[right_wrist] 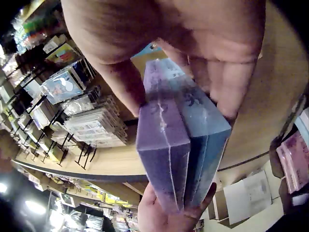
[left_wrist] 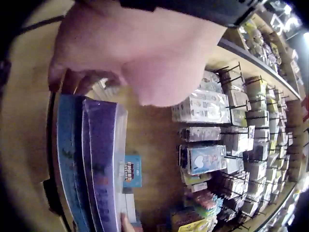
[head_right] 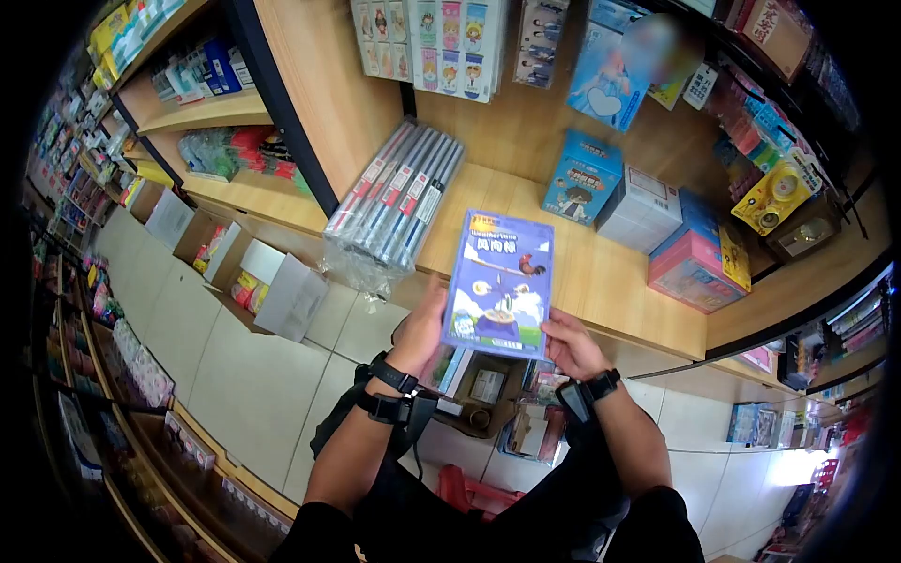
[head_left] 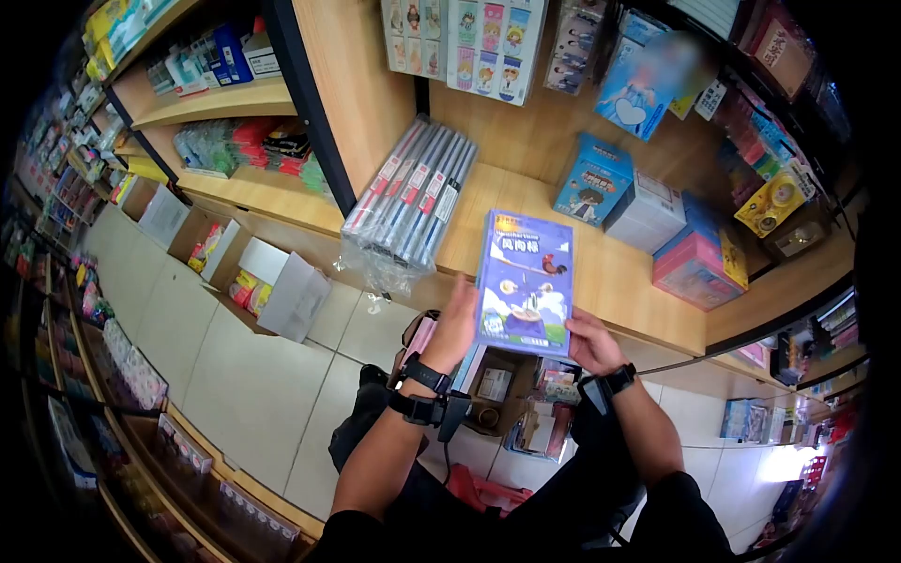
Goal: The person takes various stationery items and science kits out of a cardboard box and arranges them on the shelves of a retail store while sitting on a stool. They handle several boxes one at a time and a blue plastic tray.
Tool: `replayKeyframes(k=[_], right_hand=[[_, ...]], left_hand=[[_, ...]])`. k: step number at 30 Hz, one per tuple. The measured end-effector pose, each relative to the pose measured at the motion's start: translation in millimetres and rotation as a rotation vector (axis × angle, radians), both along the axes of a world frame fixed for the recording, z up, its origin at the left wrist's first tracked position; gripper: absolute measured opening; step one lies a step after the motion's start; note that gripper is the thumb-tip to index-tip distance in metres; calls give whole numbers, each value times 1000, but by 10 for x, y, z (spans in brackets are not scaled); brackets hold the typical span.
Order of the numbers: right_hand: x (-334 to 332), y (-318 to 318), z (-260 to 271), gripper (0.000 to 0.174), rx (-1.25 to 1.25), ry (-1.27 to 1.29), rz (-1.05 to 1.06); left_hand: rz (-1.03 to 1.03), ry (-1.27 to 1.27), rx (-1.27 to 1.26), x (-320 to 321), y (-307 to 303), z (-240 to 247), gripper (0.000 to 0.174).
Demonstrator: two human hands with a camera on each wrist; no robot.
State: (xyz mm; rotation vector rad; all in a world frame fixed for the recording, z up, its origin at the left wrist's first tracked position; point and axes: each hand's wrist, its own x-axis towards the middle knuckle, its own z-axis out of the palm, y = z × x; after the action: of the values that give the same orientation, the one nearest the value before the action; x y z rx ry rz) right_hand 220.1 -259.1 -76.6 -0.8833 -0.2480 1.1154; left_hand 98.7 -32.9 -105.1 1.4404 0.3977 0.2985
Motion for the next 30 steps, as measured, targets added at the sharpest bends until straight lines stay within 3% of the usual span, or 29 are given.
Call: replayKeyframes(k=[1,4,9,11,12,19,24,30], right_hand=[[86,103,21,49,14,1,-4],[435,473,-10,41,-66,-75,-28],[958,952,-180,33,-149,-84,-71],[1114,1048,-272,30,-203,-48,-67],[1151,1090,-284,30,-199,-44,-56],[1250,1321,-315,31,-220,-64,-89],[1274,1390,-323,32,-268,-269,-228],[1209,1373,-308,40,-367,-457,-284]], left_hand=[[-6,-4,4,-19,63,90,62],[357,90,-203,-110,69,445,61],[310,0,-261,-62,-3,214,54],[283,149,-367,-49,-46,158,55],[274,98,-221,-13,-79,167,56],[284,98,-246,-40,-113,218,53],[270,92,-127,-90,-88,327,50],[262,143,-195,-130,-62,396,49]])
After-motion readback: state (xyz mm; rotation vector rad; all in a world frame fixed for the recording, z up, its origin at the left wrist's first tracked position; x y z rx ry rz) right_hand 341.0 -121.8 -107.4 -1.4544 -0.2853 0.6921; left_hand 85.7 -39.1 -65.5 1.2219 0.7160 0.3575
